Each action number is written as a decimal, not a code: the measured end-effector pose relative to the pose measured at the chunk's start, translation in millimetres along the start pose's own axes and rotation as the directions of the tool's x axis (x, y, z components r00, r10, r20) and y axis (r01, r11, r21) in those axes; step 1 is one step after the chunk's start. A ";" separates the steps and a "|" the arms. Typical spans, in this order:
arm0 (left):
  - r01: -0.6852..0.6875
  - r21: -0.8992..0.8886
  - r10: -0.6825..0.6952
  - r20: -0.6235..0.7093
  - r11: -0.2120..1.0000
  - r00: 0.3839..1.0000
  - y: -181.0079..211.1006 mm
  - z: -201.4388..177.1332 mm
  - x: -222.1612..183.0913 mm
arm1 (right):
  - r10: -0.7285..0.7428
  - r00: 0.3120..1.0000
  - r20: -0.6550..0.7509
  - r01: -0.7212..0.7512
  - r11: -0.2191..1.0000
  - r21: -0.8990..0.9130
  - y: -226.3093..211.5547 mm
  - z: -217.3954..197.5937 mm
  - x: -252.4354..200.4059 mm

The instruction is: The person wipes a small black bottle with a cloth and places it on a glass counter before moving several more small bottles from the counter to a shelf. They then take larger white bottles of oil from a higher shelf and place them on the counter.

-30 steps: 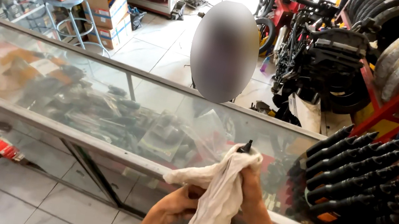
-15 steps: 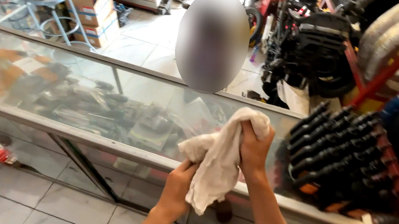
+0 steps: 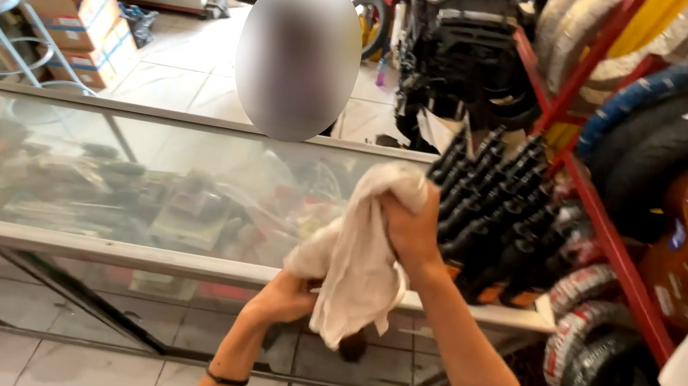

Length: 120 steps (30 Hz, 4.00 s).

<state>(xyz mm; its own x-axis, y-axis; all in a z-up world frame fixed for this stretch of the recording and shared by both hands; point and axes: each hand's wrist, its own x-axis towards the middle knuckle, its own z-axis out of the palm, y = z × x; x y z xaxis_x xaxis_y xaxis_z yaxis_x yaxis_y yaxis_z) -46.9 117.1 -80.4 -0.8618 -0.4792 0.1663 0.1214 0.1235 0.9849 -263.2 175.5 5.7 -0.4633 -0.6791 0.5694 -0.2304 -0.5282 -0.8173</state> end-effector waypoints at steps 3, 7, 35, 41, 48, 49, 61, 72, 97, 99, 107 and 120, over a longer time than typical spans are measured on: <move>-0.012 0.333 0.013 -0.001 0.943 1.000 -20.1 16.3 12.3 | -0.068 0.953 -0.294 0.073 0.997 0.007 -15.0 -35.8 29.9; -0.110 0.080 0.114 -0.044 0.991 0.993 -27.3 44.9 40.3 | -0.141 0.901 -0.411 0.250 0.942 0.224 -82.6 -94.7 59.8; -0.209 0.433 0.320 -0.201 0.877 0.926 -58.9 130.6 102.4 | 0.010 0.963 -0.268 0.101 0.912 0.397 -140.7 -149.0 49.5; -0.323 0.364 0.397 -0.149 0.874 0.906 -53.0 131.4 90.9 | 0.032 0.992 -0.123 0.035 0.859 0.511 -138.4 -131.5 52.7; -0.340 0.409 0.431 -0.153 0.847 0.889 -68.4 126.8 90.8 | -0.070 0.993 -0.095 0.106 0.883 0.457 -142.3 -126.7 48.8; -0.330 0.418 0.423 -0.151 0.846 0.893 -73.7 127.0 90.1 | -0.078 0.991 -0.105 0.118 0.885 0.450 -142.9 -125.8 47.6; -0.397 0.310 0.473 -0.229 0.864 0.851 -41.5 115.9 94.2 | 0.045 0.997 -0.069 -0.009 0.891 0.454 -72.4 -53.3 47.7; -0.141 -0.566 -0.115 -0.393 0.812 0.912 18.5 4.7 14.2 | 0.048 0.941 -0.336 0.028 0.976 0.217 44.6 60.0 65.3; 0.464 0.600 0.040 -0.638 0.652 0.769 -1.2 -283.9 27.1 | 0.112 0.990 0.086 -0.011 0.671 -0.741 127.7 207.2 -15.5; 0.117 0.606 0.356 -0.600 0.787 0.716 19.2 -255.9 19.5 | 0.081 0.995 0.061 -0.017 0.731 -0.683 105.5 194.4 -17.9; -0.215 0.460 0.430 -0.438 0.862 0.790 52.5 -129.1 43.7 | 0.302 0.938 -0.171 -0.340 0.899 -0.276 -4.5 57.4 -67.4; -0.385 0.471 0.550 -0.285 0.794 0.785 87.8 158.7 64.1 | -0.044 0.903 -0.426 -0.306 0.630 -0.713 -50.1 -218.7 -104.2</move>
<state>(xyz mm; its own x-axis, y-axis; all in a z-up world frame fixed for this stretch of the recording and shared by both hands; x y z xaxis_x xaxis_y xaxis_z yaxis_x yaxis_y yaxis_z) -169.7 235.1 9.0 -0.4693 -0.5560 0.6860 0.1962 0.6918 0.6949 -390.5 384.1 -31.9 -0.7732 -0.3728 0.5130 -0.6141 0.2384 -0.7523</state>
